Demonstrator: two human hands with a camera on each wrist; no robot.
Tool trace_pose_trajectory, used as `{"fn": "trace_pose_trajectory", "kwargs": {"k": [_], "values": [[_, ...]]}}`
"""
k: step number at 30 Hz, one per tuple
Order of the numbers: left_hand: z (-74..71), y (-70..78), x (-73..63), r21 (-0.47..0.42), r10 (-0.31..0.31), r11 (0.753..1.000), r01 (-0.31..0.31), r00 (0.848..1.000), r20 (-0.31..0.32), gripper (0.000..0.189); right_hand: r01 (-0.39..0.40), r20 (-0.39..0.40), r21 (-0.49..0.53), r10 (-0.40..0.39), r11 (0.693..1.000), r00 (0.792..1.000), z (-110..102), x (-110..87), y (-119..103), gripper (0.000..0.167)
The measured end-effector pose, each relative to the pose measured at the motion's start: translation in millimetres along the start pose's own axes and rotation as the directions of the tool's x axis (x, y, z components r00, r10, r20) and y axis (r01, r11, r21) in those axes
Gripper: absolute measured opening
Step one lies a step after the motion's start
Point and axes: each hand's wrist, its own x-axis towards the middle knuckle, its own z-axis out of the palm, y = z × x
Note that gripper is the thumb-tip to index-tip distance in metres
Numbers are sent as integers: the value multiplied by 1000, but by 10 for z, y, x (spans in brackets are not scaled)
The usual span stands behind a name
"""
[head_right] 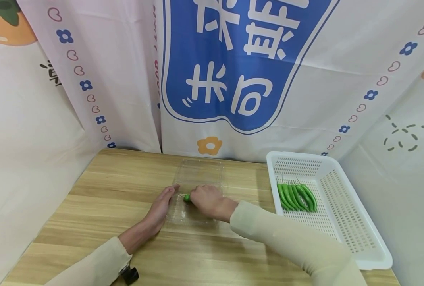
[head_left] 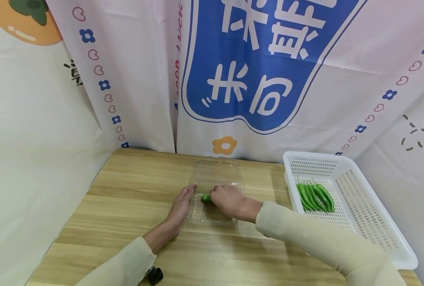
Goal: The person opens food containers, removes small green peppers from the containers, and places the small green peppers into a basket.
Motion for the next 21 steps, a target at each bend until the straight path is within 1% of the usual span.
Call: {"fn": "trace_pose_trajectory", "kwargs": {"k": [6,14,21], "values": [[0,-11,13,-7,0,1000,0,1000,4,53,22,-1,-24,-22,999,1000,30,28,-25,11],[2,-32,28,-4,-4,1000,4,1000,-23,53,33,5,-82,-32,996,999,52,50,-57,11],[-7,-22,7,3,-9,1000,9,1000,-7,53,26,-1,-17,-26,1000,1000,28,43,-43,9]]}}
